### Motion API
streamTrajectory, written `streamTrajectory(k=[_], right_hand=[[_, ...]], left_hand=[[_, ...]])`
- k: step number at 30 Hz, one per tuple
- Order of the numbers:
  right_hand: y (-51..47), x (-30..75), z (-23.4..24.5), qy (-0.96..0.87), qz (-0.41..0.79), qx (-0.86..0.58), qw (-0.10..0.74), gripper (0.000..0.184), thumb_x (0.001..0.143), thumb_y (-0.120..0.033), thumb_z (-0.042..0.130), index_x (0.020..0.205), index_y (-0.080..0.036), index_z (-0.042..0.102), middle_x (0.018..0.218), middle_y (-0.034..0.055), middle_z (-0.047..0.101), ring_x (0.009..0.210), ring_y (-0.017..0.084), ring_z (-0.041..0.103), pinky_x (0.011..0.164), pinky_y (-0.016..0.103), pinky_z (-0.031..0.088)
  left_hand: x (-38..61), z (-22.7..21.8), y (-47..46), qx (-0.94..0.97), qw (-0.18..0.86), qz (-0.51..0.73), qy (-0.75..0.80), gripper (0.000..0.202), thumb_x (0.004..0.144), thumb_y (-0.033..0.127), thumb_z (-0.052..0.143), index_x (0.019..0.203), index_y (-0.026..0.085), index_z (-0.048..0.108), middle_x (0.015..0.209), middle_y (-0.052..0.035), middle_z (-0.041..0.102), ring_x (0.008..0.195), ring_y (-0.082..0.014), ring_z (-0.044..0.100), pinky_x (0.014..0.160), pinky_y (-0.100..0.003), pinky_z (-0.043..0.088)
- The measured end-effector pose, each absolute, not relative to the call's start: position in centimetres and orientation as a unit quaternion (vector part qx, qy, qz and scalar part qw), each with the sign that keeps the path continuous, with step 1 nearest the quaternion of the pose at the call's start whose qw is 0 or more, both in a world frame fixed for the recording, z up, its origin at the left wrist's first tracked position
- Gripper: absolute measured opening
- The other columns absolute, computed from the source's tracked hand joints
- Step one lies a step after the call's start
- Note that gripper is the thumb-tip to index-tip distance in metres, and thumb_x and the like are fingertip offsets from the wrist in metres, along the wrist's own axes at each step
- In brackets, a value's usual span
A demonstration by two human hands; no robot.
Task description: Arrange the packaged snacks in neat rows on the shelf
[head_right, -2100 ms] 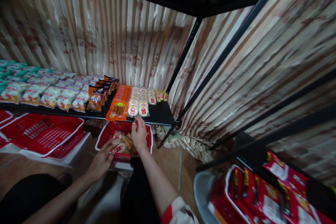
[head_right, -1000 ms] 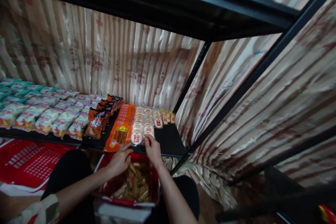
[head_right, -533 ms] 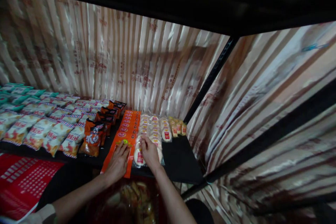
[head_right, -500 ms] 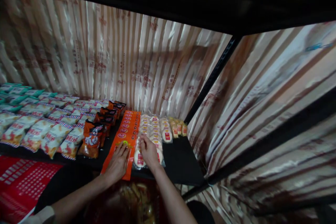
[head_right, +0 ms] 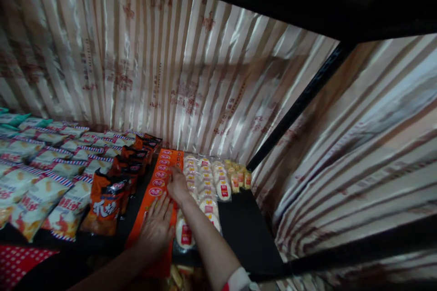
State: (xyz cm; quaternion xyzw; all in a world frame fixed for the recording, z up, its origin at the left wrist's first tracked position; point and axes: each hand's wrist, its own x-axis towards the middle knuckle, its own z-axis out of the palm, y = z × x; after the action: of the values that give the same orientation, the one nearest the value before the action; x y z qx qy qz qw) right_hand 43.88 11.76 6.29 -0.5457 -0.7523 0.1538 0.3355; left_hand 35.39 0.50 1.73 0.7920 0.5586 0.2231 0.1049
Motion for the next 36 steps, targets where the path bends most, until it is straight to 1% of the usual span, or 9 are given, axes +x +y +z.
streamTrajectory(k=[3, 6, 11, 14, 17, 20, 26, 32, 36], right_hand=[[13.4, 42.8, 5.2, -0.740, 0.149, -0.573, 0.319, 0.049, 0.075, -0.003, 0.042, 0.117, -0.017, 0.061, 0.118, 0.0086, 0.062, 0.114, 0.019, 0.054, 0.103, 0.036, 0.039], [14.6, 42.0, 4.2, -0.735, 0.133, -0.606, 0.274, 0.051, 0.074, -0.002, 0.043, 0.121, -0.014, 0.059, 0.125, 0.0125, 0.058, 0.121, 0.021, 0.049, 0.103, 0.037, 0.038], [15.2, 41.2, 3.6, -0.737, 0.099, -0.644, 0.179, 0.054, 0.076, -0.007, 0.049, 0.130, -0.010, 0.050, 0.136, 0.0180, 0.048, 0.131, 0.028, 0.037, 0.107, 0.046, 0.030], [15.5, 40.9, 3.7, -0.730, 0.082, -0.661, 0.152, 0.052, 0.079, -0.012, 0.050, 0.131, -0.011, 0.049, 0.138, 0.0196, 0.045, 0.134, 0.032, 0.031, 0.106, 0.051, 0.027], [15.7, 40.7, 3.5, -0.724, 0.076, -0.668, 0.154, 0.049, 0.082, -0.018, 0.049, 0.130, -0.013, 0.049, 0.139, 0.0201, 0.043, 0.133, 0.033, 0.031, 0.105, 0.054, 0.026], [15.6, 40.4, 3.2, -0.715, 0.074, -0.678, 0.155, 0.047, 0.086, -0.023, 0.044, 0.131, -0.013, 0.048, 0.140, 0.0200, 0.042, 0.134, 0.033, 0.030, 0.104, 0.054, 0.024], [15.1, 39.6, 2.9, -0.693, 0.072, -0.698, 0.166, 0.046, 0.090, -0.026, 0.036, 0.132, -0.012, 0.047, 0.141, 0.0197, 0.041, 0.135, 0.034, 0.029, 0.105, 0.055, 0.020], [14.7, 39.4, 2.9, -0.692, 0.068, -0.695, 0.182, 0.045, 0.091, -0.027, 0.034, 0.131, -0.012, 0.048, 0.142, 0.0189, 0.040, 0.135, 0.033, 0.029, 0.105, 0.055, 0.021], [14.5, 39.6, 2.9, -0.680, 0.069, -0.699, 0.209, 0.044, 0.091, -0.027, 0.037, 0.131, -0.013, 0.050, 0.141, 0.0172, 0.043, 0.133, 0.031, 0.033, 0.105, 0.051, 0.025]], left_hand=[[35.7, 0.3, 0.6, 0.796, 0.080, 0.255, 0.544, 0.051, 0.082, 0.028, 0.044, 0.131, 0.014, 0.050, 0.140, -0.0131, 0.045, 0.133, -0.0313, 0.034, 0.111, -0.052, 0.021], [35.8, -0.2, 0.7, 0.788, 0.097, 0.249, 0.555, 0.051, 0.083, 0.034, 0.045, 0.129, 0.014, 0.052, 0.137, -0.0140, 0.048, 0.131, -0.0342, 0.036, 0.109, -0.054, 0.025], [35.7, 0.5, 0.8, 0.784, 0.123, 0.230, 0.564, 0.054, 0.080, 0.038, 0.048, 0.129, 0.016, 0.052, 0.137, -0.0136, 0.048, 0.131, -0.0369, 0.036, 0.108, -0.058, 0.023], [35.7, 0.7, 0.9, 0.798, 0.128, 0.223, 0.544, 0.054, 0.079, 0.037, 0.048, 0.130, 0.018, 0.051, 0.138, -0.0126, 0.047, 0.131, -0.0357, 0.035, 0.108, -0.058, 0.022], [35.8, 0.7, 1.0, 0.800, 0.124, 0.223, 0.543, 0.052, 0.079, 0.035, 0.048, 0.128, 0.018, 0.052, 0.138, -0.0126, 0.047, 0.132, -0.0357, 0.033, 0.108, -0.059, 0.021], [35.9, 0.6, 1.0, 0.795, 0.120, 0.219, 0.553, 0.049, 0.078, 0.033, 0.048, 0.125, 0.019, 0.055, 0.137, -0.0130, 0.048, 0.133, -0.0368, 0.031, 0.107, -0.061, 0.021], [36.4, 0.2, 1.2, 0.803, 0.117, 0.184, 0.555, 0.052, 0.081, 0.031, 0.044, 0.129, 0.014, 0.052, 0.133, -0.0165, 0.051, 0.128, -0.0375, 0.038, 0.107, -0.062, 0.019], [36.3, -0.4, 1.4, 0.822, 0.094, 0.187, 0.529, 0.054, 0.080, 0.025, 0.044, 0.134, 0.019, 0.046, 0.132, -0.0120, 0.053, 0.128, -0.0357, 0.038, 0.110, -0.062, 0.011], [36.0, 0.1, 1.4, 0.832, 0.103, 0.189, 0.511, 0.055, 0.081, 0.023, 0.043, 0.136, 0.022, 0.044, 0.133, -0.0103, 0.053, 0.129, -0.0349, 0.038, 0.110, -0.062, 0.010]])
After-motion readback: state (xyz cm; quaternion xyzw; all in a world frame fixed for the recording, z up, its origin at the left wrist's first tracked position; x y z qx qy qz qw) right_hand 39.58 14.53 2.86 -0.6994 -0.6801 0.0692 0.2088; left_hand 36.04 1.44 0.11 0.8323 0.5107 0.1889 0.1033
